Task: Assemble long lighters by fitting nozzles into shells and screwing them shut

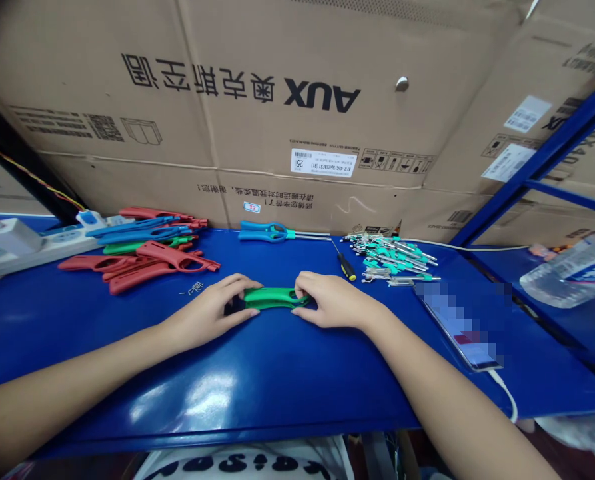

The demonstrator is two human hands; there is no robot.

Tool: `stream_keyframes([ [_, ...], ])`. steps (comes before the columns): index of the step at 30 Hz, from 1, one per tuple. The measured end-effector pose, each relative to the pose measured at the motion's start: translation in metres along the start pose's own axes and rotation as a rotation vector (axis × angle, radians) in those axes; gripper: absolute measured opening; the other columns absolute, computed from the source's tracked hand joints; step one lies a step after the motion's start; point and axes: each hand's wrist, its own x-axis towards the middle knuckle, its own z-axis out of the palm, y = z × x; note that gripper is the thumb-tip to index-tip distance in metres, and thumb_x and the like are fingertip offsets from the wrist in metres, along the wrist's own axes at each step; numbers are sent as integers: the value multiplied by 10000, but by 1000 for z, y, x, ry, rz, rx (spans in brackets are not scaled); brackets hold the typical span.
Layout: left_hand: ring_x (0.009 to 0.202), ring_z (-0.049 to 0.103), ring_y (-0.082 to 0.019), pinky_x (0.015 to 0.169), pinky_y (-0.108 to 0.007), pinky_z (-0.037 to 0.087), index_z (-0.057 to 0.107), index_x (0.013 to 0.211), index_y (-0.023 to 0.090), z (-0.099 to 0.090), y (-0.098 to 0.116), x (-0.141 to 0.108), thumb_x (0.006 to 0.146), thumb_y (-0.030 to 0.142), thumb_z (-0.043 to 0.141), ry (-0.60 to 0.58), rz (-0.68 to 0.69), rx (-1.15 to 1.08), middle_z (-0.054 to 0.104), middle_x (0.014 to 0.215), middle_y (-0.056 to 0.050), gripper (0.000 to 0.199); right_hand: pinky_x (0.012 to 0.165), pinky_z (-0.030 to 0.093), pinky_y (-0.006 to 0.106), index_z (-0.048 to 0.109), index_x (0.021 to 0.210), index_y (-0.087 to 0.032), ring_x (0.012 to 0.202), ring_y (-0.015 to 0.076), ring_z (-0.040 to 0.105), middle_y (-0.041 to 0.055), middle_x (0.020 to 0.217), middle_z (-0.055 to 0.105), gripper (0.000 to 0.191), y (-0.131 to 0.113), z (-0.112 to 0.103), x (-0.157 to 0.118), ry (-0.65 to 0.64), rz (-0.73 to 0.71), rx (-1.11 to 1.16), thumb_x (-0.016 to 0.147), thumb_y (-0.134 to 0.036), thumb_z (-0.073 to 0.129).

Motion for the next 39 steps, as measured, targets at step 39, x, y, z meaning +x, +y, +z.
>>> stream_keyframes([
  [39, 1151, 544, -274, 1026, -471, 476, 638, 1261, 200, -5, 24, -11, 977, 409, 541, -8, 164, 271, 599, 1246, -109, 365, 609, 353, 245, 600, 851, -183, 691, 122, 515, 19, 859, 613, 245, 7, -4, 0, 58, -1, -3, 897, -413, 672],
])
